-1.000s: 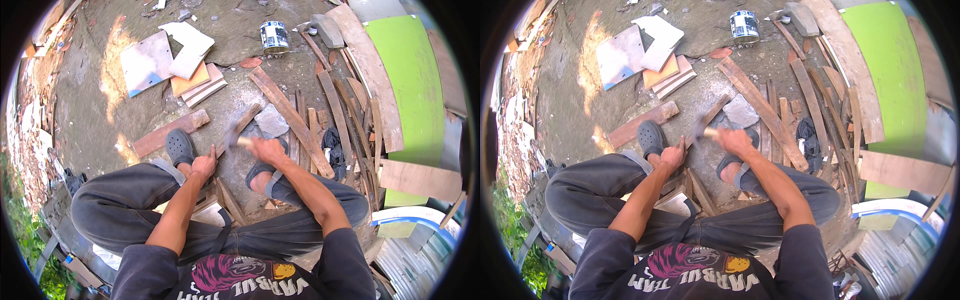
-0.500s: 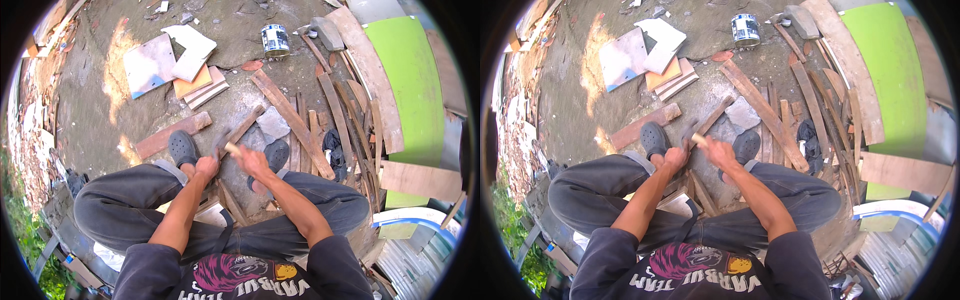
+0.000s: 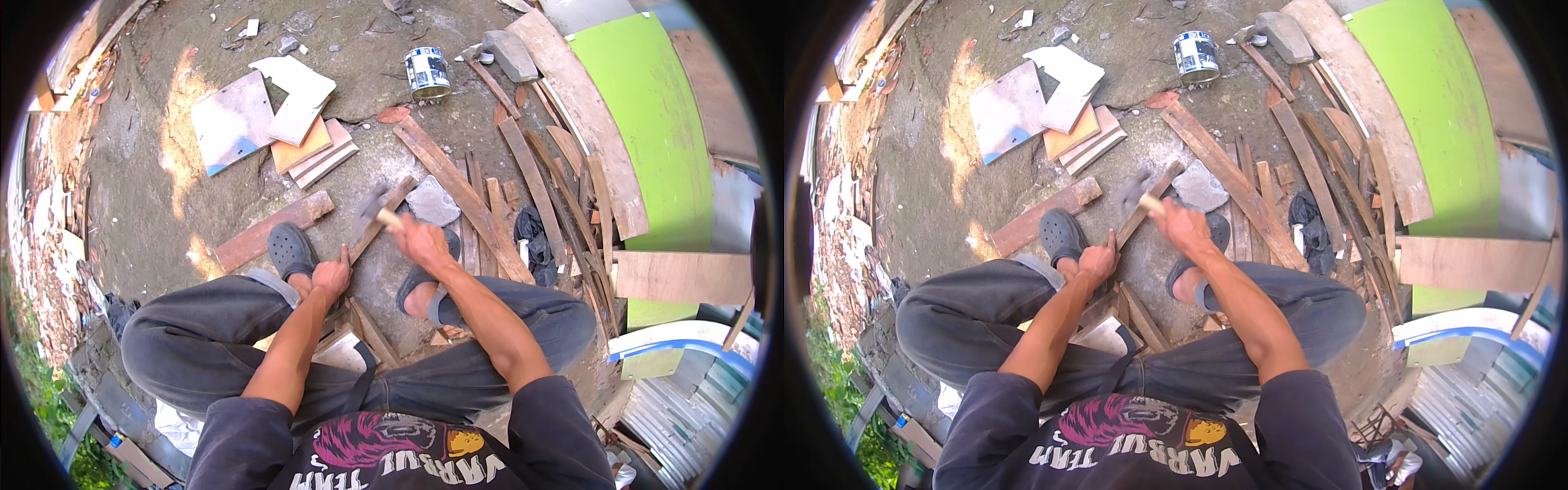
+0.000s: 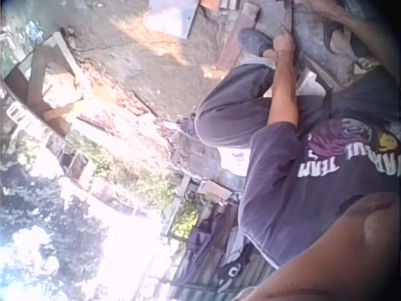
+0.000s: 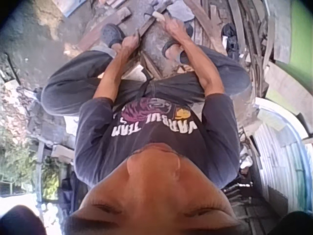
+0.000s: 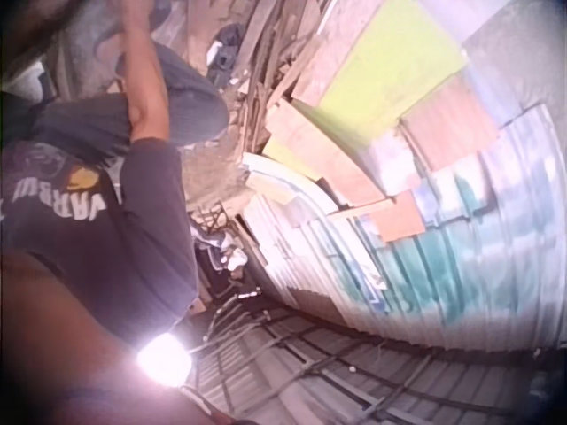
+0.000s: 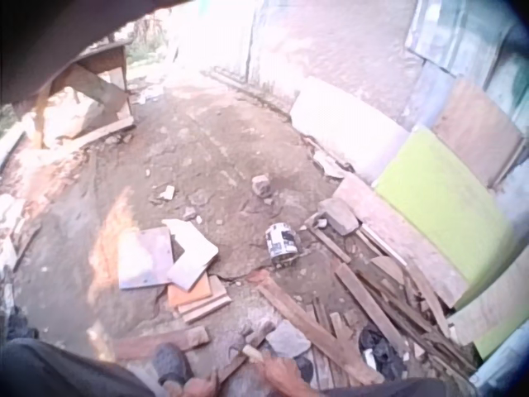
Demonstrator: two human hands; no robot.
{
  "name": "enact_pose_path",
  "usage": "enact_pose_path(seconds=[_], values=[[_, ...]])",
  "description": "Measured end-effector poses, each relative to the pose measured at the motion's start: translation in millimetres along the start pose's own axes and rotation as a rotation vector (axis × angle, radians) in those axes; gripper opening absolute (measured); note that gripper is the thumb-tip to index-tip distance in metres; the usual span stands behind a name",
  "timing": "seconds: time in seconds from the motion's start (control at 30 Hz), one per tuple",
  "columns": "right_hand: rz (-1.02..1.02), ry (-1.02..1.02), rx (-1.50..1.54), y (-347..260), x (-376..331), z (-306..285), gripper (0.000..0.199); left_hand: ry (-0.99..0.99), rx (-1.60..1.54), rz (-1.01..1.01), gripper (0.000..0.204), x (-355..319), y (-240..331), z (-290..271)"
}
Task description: The person sits on the ground and uses a hammer to repeatedly strike a piece of wood, breaking it into smaller pieces. The person picks up the wood, positions it, and strikes it multiple times to split it.
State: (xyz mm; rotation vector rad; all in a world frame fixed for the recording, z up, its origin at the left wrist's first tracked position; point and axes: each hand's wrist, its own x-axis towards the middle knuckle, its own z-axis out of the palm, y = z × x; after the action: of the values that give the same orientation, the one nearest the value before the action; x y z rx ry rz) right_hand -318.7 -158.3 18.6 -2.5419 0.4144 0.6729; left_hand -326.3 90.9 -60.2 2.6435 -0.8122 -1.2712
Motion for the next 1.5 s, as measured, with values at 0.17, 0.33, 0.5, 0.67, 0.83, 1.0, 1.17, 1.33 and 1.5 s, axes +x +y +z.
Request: enact_pose_path(seconds=[0.17,0.33,0.5,0.67,0.83,1.0,1.17,1.33,1.5], values=[[0.206,0.185,0.044,53,-7,-12,0.046,-0.005,-0.008,-0.012,0.068,-4,4,-11],[-0.125,0.087,-0.024,48,-35,-21,0.042,0.056,0.006,-0.043,0.066,7,1,4],[-0.364,-0.184,-0.299,53,-13,-19,0.042,0.116,0.025,-0.036,0.057,9,0,22],[-0.046,0.159,-0.101,83,5,-20,0.044,0.162,0.005,-0.107,0.035,3,-16,22],[-0.322,0.006,-0.243,82,0,-48,0.044,0.083,0.007,-0.205,0.041,-7,-10,8],[-0.603,-0.208,-0.383,62,15,-31,0.045,0.164,0.217,-0.083,0.059,-5,-13,12],[-0.555,-0.326,-0.474,63,54,-47,0.043,0.169,0.204,-0.053,0.062,-5,-15,12],[-0.293,0.023,-0.258,69,50,-68,0.045,0.158,0.22,-0.065,0.064,-2,-20,18],[-0.62,-0.312,-0.485,48,48,-74,0.047,0.131,0.237,-0.066,0.067,1,-18,18]])
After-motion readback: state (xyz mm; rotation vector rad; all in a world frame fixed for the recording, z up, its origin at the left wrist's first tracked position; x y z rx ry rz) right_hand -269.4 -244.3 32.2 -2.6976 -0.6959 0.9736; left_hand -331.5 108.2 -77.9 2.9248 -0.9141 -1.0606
